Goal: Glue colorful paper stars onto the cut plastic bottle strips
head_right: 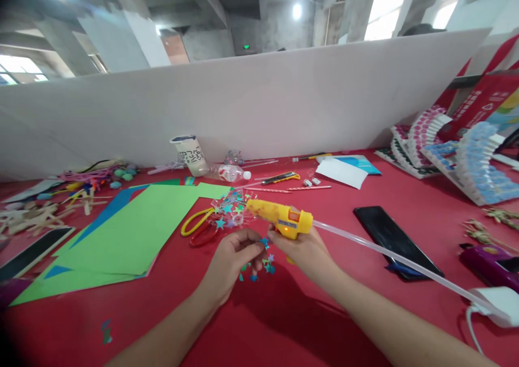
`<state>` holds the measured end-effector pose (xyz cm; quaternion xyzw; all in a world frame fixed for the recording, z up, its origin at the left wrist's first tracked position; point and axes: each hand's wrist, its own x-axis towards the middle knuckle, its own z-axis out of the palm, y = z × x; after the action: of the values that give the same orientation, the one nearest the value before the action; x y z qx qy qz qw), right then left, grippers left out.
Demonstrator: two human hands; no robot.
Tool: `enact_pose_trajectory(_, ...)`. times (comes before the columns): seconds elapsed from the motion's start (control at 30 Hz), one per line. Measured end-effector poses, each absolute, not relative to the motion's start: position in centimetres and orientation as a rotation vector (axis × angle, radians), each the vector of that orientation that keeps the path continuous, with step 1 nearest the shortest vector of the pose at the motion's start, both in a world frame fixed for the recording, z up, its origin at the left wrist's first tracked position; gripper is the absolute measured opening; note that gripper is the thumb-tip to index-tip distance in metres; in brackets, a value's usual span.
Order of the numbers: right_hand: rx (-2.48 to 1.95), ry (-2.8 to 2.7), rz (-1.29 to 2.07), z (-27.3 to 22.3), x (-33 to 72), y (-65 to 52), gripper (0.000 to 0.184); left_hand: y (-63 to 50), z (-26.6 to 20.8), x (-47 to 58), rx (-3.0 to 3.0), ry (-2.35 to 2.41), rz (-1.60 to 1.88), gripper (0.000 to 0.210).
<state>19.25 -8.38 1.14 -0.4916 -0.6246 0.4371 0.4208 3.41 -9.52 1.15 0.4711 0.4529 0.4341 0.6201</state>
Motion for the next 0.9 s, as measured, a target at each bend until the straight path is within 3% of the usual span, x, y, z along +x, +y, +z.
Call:
enact_pose_trajectory(0.27, -1.270, -1.528, 1.301, -0.2, 21.8, -8.5, 0.020, -9.3, -0.2, 2.1, 1.124, 1.070, 1.001, 0.010)
enact_pose_trajectory(0.53, -1.389, -1.639, 0.911, -3.3, 18.6, -9.7, 0.003, -10.8, -0.6, 3.5, 1.083, 1.118, 0.877, 0.008)
enact_pose_trajectory(0.9, -1.194, -1.841, 0.859, -2.2, 20.0, -10.4, 0.015, -11.1, -0.3, 3.6, 0.960, 1.030, 0.965, 0.014)
